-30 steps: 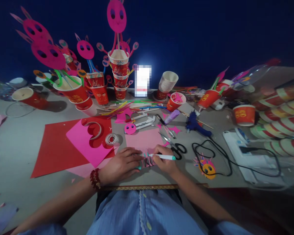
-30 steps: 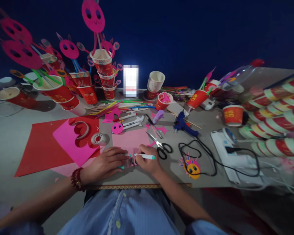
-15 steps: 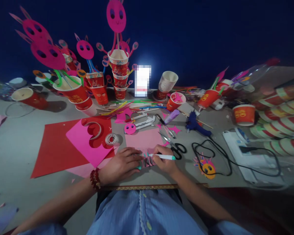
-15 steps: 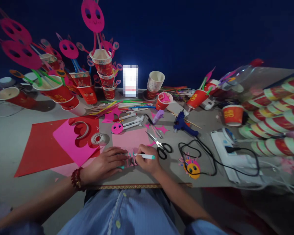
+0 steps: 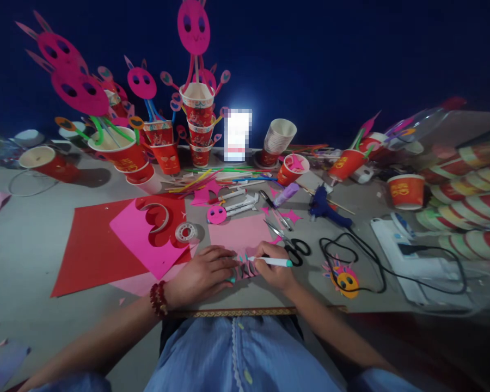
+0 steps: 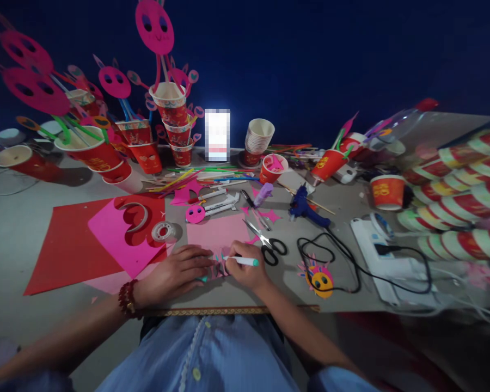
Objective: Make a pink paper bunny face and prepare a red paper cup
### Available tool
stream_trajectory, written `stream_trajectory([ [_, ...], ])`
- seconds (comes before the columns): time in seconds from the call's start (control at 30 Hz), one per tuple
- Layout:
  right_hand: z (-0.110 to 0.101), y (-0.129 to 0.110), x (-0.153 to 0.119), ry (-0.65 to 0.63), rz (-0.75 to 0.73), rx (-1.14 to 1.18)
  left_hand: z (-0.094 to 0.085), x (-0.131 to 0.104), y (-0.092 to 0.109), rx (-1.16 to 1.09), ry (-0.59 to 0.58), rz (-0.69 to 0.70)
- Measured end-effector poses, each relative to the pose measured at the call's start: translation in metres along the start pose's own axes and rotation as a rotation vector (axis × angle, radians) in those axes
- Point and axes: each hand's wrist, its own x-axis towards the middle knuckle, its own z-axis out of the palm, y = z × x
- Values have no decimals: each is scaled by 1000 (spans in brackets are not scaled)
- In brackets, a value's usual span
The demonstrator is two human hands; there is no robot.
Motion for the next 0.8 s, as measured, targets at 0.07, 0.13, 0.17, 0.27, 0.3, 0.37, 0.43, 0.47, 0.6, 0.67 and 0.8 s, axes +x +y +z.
stream_trajectory([
  [0.07,0,1,0,2,4,6,0,0,0,2,3,4],
  [0.13,1,1,-1,5,8,12,0,-1,0,6,4,3],
  [0.17,1,1,0,6,10,15,1,-1,0,8,2,1],
  [0.27,0,-1,0,6,16,29,1,-1,-1,16,-6,-2],
  [0.3,-1,-1,0,7,19,38,2,-1,-1,18,-8,-2],
  [0.37,-1,-3,0,20,28,63,2,-1,-1,19,-3,-2],
  [0.43,-2,-4,0,41,42,92,1,0,0,17,1,-2],
  [0.47,-2,-4,0,51,50,106,1,0,0,15,2,-1],
  [0.6,-2,-4,0,84,79,153,-1,1,1,0,-1,-2],
  [0.67,-2,-2,-1,103,98,173,-1,1,1,-3,-5,0],
  [0.8,-1,1,-2,139,130,207,0,-1,0,3,-2,7],
])
